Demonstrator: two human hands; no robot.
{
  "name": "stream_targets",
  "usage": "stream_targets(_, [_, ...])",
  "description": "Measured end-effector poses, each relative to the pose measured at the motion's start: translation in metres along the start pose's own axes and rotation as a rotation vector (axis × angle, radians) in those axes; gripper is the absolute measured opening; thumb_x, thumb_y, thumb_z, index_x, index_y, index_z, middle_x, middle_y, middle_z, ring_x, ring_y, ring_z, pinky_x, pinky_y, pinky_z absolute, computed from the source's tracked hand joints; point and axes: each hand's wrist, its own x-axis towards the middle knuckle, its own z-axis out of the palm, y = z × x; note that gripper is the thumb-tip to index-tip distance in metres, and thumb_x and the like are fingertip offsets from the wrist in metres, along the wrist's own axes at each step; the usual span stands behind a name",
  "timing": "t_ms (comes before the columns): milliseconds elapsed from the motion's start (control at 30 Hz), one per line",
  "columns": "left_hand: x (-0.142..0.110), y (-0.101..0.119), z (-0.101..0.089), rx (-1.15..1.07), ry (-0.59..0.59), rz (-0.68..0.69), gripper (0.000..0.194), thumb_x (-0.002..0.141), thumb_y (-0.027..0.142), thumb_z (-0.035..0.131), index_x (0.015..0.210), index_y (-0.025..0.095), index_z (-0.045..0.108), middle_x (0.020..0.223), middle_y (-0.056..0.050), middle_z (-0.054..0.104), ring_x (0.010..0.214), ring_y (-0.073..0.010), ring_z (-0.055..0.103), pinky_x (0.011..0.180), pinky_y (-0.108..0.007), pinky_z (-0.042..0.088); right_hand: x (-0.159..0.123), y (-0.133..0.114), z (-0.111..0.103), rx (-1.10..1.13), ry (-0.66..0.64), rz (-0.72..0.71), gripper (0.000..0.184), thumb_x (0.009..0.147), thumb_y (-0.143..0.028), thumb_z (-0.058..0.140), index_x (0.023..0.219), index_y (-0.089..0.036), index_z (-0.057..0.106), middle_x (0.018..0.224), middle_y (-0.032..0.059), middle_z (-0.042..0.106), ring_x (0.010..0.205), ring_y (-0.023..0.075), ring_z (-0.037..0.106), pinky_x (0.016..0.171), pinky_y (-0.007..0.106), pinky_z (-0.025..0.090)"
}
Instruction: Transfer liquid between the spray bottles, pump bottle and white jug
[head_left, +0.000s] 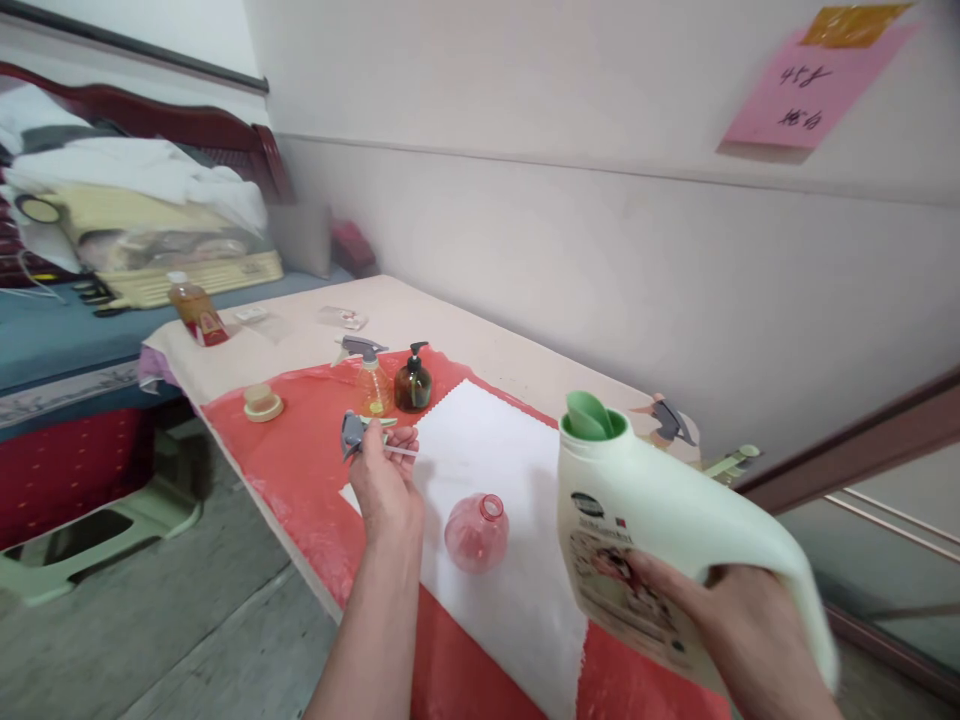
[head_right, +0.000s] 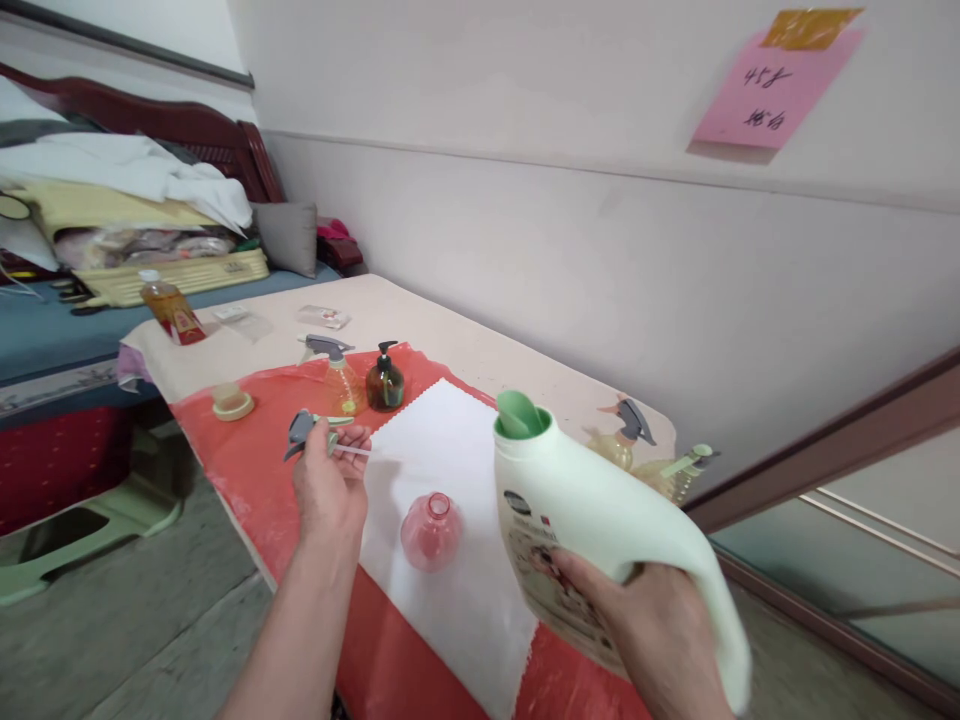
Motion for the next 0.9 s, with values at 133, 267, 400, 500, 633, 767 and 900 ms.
stream_targets(133, [0.0, -0.001, -0.001, 0.001, -0.014, 0.008, 0.024, 0.076, 0.038, 0.067, 0.075, 0.016, 0.057, 0.07, -0.002, 0.062, 0.07, -0.0137, 0.064, 0.073, -0.028, 0.05, 0.022, -0.02, 0.045, 0.382, -0.021, 0.371, 0.056, 0.061, -0.053, 0.077, 0.098, -0.012, 0.067, 0.094, 0.0148, 0.074, 0.088, 0.032, 0.068, 0.073, 0.041, 0.053])
stream_targets(267, [0.004, -0.002, -0.002, -0.014, -0.01, 0.003, 0.025, 0.075, 0.038, 0.068, 0.076, 0.016, 0.057, 0.071, -0.001, 0.062, 0.071, -0.0137, 0.064, 0.073, -0.028, 0.05, 0.052, -0.032, 0.103, 0.628, 0.059, 0.352, 0.062, 0.066, -0.051, 0.073, 0.11, -0.009, 0.063, 0.109, 0.019, 0.07, 0.098, 0.03, 0.066, 0.086, 0.042, 0.051])
stream_targets(400, [0.006, -0.001, -0.001, -0.006, -0.011, -0.005, 0.026, 0.075, 0.039, 0.068, 0.077, 0.016, 0.056, 0.072, -0.002, 0.062, 0.071, -0.0135, 0.064, 0.073, -0.027, 0.049, 0.069, -0.026, 0.139, 0.666, 0.045, 0.325, 0.068, 0.071, -0.052, 0.068, 0.12, -0.006, 0.057, 0.117, 0.0211, 0.066, 0.105, 0.03, 0.063, 0.094, 0.042, 0.048])
stream_targets(500, [0.005, 0.001, 0.0, -0.028, -0.023, -0.007, 0.026, 0.075, 0.039, 0.068, 0.077, 0.017, 0.054, 0.071, 0.0, 0.061, 0.07, -0.0129, 0.063, 0.073, -0.027, 0.048, 0.054, -0.018, 0.139, 0.63, 0.006, 0.307, 0.066, 0.08, -0.053, 0.06, 0.131, -0.012, 0.05, 0.129, 0.0183, 0.059, 0.12, 0.0312, 0.054, 0.104, 0.047, 0.039])
stream_targets(633, [0.0, 0.006, 0.002, -0.063, -0.096, -0.025, 0.026, 0.076, 0.039, 0.067, 0.073, 0.018, 0.051, 0.064, 0.003, 0.056, 0.062, -0.011, 0.059, 0.069, -0.026, 0.047, -0.005, -0.009, 0.129, 0.63, -0.105, 0.242, 0.07, 0.088, -0.051, 0.051, 0.147, -0.022, 0.029, 0.153, 0.013, 0.035, 0.141, 0.0287, 0.031, 0.115, 0.051, 0.025])
stream_targets(767, [-0.011, 0.009, 0.005, -0.075, -0.258, -0.025, 0.023, 0.077, 0.036, 0.065, 0.069, 0.018, 0.053, 0.056, 0.004, 0.051, 0.053, -0.0099, 0.052, 0.065, -0.026, 0.046, -0.067, -0.008, 0.146, 0.68, -0.33, 0.078, 0.093, 0.069, -0.048, 0.074, 0.147, -0.025, 0.029, 0.152, 0.0119, 0.038, 0.14, 0.0311, 0.033, 0.114, 0.052, 0.029])
stream_targets(900, [-0.022, 0.008, 0.008, 0.04, -0.443, 0.076, 0.021, 0.08, 0.034, 0.061, 0.067, 0.018, 0.056, 0.052, 0.003, 0.05, 0.051, -0.0121, 0.051, 0.06, -0.026, 0.043, -0.083, -0.011, 0.173, 0.639, -0.443, -0.021, 0.108, 0.06, -0.03, 0.081, 0.149, -0.029, 0.02, 0.149, 0.0113, 0.041, 0.134, 0.033, 0.043, 0.104, 0.05, 0.044])
